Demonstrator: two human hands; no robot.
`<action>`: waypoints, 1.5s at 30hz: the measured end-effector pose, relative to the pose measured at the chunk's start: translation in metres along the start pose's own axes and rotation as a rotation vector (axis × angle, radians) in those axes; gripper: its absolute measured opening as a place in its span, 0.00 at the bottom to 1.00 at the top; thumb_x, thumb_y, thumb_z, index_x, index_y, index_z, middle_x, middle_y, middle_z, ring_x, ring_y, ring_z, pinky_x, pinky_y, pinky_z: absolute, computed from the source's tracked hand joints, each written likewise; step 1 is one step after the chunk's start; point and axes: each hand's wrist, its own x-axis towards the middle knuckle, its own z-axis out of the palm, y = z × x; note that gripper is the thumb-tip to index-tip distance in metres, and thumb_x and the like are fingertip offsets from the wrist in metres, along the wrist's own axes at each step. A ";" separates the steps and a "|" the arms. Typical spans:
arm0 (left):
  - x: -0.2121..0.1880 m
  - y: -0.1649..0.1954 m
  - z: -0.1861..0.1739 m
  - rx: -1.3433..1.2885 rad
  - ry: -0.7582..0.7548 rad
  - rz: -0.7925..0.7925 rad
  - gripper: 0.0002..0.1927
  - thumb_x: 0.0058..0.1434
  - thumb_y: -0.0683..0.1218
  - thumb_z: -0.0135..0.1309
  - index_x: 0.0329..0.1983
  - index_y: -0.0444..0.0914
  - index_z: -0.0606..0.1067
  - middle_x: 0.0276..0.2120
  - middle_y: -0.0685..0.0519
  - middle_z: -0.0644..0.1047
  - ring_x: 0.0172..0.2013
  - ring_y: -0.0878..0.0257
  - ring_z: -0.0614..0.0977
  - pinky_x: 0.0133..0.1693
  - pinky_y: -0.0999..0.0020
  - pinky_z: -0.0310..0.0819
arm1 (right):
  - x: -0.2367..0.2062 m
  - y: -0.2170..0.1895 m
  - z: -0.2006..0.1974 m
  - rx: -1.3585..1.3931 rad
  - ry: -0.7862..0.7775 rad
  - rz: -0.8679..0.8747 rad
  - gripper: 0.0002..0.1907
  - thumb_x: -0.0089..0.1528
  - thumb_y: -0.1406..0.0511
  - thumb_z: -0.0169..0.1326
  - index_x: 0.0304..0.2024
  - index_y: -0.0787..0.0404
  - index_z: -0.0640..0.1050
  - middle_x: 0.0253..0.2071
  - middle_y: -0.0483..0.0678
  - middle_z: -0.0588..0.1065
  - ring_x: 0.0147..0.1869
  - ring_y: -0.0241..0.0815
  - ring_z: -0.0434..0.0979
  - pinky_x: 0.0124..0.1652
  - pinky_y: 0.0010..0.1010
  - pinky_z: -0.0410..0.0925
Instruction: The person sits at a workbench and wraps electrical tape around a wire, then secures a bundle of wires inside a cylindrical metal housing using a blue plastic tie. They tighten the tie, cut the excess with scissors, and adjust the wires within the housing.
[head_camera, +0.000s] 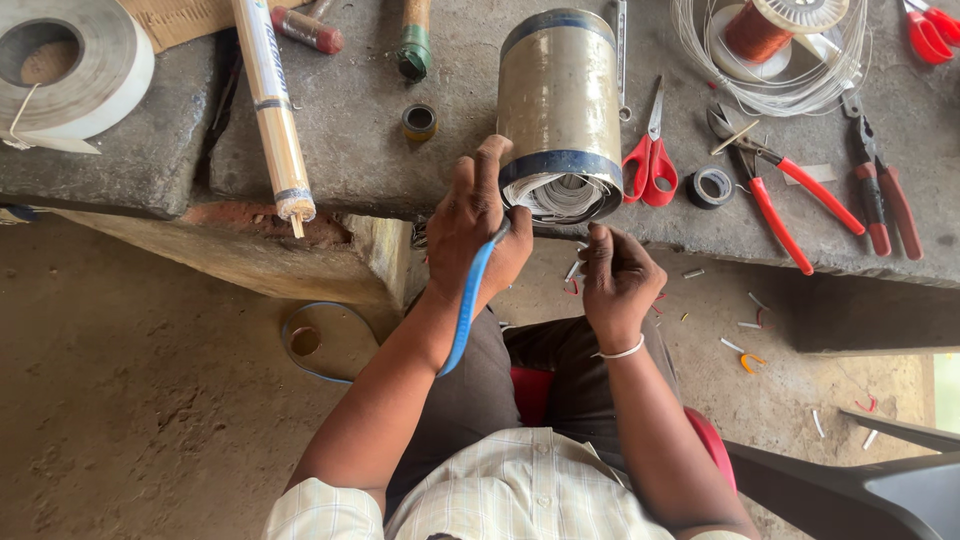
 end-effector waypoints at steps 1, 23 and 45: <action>0.000 -0.001 0.000 -0.009 -0.010 -0.005 0.35 0.56 0.39 0.56 0.67 0.41 0.60 0.45 0.43 0.73 0.42 0.44 0.83 0.41 0.52 0.81 | -0.001 -0.001 0.001 -0.087 0.029 -0.063 0.09 0.70 0.66 0.60 0.40 0.68 0.82 0.26 0.44 0.78 0.27 0.27 0.74 0.29 0.22 0.67; -0.049 -0.056 -0.011 0.098 -0.344 0.460 0.16 0.71 0.37 0.53 0.61 0.40 0.72 0.58 0.44 0.73 0.52 0.49 0.82 0.53 0.60 0.80 | 0.005 0.025 0.006 0.050 -0.025 -0.212 0.07 0.70 0.75 0.57 0.50 0.68 0.77 0.40 0.42 0.74 0.41 0.27 0.72 0.43 0.18 0.67; -0.033 -0.011 0.149 0.029 -0.267 0.177 0.28 0.58 0.56 0.65 0.51 0.32 0.74 0.44 0.34 0.77 0.45 0.37 0.79 0.47 0.44 0.73 | -0.071 0.152 -0.039 -0.330 -0.518 0.083 0.20 0.60 0.66 0.62 0.55 0.59 0.76 0.26 0.51 0.78 0.27 0.47 0.78 0.32 0.35 0.70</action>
